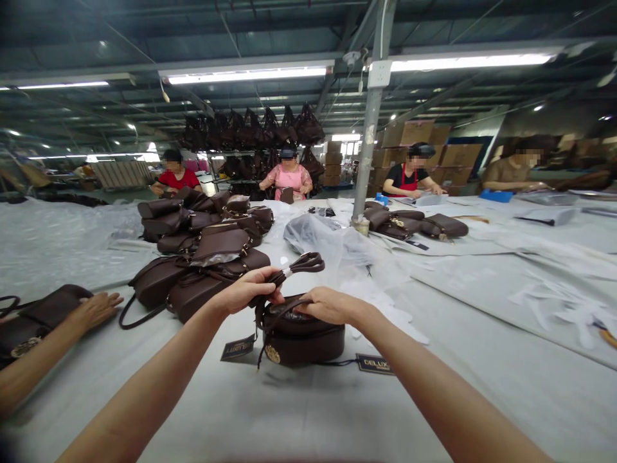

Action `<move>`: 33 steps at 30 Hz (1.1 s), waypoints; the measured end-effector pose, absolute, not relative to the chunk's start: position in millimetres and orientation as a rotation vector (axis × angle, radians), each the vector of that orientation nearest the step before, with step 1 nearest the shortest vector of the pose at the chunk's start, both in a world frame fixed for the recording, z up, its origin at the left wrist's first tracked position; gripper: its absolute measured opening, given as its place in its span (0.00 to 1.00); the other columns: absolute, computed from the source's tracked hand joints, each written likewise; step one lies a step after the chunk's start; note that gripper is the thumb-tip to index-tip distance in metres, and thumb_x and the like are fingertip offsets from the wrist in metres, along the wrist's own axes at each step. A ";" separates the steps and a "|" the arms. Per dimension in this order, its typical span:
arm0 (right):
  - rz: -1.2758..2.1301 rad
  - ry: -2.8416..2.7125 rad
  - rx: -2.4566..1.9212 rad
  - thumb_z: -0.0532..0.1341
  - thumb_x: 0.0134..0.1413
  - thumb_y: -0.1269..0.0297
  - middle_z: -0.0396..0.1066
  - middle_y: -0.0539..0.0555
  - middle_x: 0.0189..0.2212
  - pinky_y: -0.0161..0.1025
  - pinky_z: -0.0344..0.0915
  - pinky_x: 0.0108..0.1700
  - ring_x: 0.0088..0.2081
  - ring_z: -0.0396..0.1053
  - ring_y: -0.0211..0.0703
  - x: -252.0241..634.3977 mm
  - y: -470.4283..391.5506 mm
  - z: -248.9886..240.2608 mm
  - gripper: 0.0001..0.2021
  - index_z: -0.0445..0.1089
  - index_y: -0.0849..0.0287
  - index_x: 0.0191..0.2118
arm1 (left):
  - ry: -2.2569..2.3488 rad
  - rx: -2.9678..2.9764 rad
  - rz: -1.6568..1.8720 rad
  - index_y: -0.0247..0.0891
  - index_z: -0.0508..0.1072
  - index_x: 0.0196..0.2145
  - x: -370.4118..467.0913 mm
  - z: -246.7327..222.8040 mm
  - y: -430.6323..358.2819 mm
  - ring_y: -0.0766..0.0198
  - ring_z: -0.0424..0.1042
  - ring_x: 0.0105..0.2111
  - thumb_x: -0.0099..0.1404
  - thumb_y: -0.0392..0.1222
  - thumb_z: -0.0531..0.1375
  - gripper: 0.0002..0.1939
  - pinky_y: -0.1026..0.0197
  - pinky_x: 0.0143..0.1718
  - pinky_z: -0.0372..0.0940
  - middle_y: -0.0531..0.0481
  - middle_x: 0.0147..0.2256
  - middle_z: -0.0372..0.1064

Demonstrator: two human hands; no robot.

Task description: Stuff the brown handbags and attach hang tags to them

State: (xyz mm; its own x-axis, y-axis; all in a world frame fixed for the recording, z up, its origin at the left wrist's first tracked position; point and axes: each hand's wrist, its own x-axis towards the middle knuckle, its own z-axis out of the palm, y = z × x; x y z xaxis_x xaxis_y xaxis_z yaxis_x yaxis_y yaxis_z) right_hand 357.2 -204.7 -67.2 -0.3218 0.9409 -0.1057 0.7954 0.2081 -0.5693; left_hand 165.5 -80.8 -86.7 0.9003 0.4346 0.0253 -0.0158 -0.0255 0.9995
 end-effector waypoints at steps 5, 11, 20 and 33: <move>0.650 -2.390 -1.492 0.52 0.59 0.68 0.74 0.55 0.41 0.39 0.62 0.47 0.43 0.69 0.45 350.3 -218.9 -76.5 0.14 0.76 0.57 0.41 | 0.384 1.858 0.344 0.35 0.67 0.49 166.0 -74.6 -97.7 0.62 0.73 0.37 0.60 0.36 0.58 0.18 0.61 0.40 0.65 0.48 0.36 0.74; 0.196 -2.318 -1.513 0.54 0.57 0.74 0.72 0.56 0.43 0.37 0.63 0.44 0.43 0.68 0.43 357.5 -228.3 -95.8 0.12 0.71 0.58 0.44 | 0.376 2.077 0.444 0.36 0.67 0.48 162.5 -75.4 -101.5 0.60 0.72 0.42 0.62 0.35 0.56 0.16 0.60 0.44 0.64 0.48 0.40 0.71; -0.370 -2.313 -1.638 0.51 0.57 0.78 0.71 0.55 0.35 0.37 0.57 0.34 0.33 0.66 0.41 347.9 -239.3 -113.8 0.11 0.70 0.61 0.37 | 0.396 2.220 0.562 0.37 0.67 0.52 159.3 -95.8 -106.9 0.65 0.68 0.34 0.63 0.34 0.53 0.18 0.63 0.39 0.64 0.49 0.40 0.69; -0.275 -2.333 -1.710 0.51 0.62 0.71 0.72 0.56 0.32 0.37 0.57 0.32 0.33 0.68 0.42 348.9 -245.4 -115.2 0.11 0.69 0.59 0.32 | 0.369 2.376 0.470 0.37 0.69 0.48 155.3 -82.5 -117.5 0.59 0.68 0.43 0.65 0.34 0.54 0.14 0.60 0.48 0.62 0.48 0.44 0.71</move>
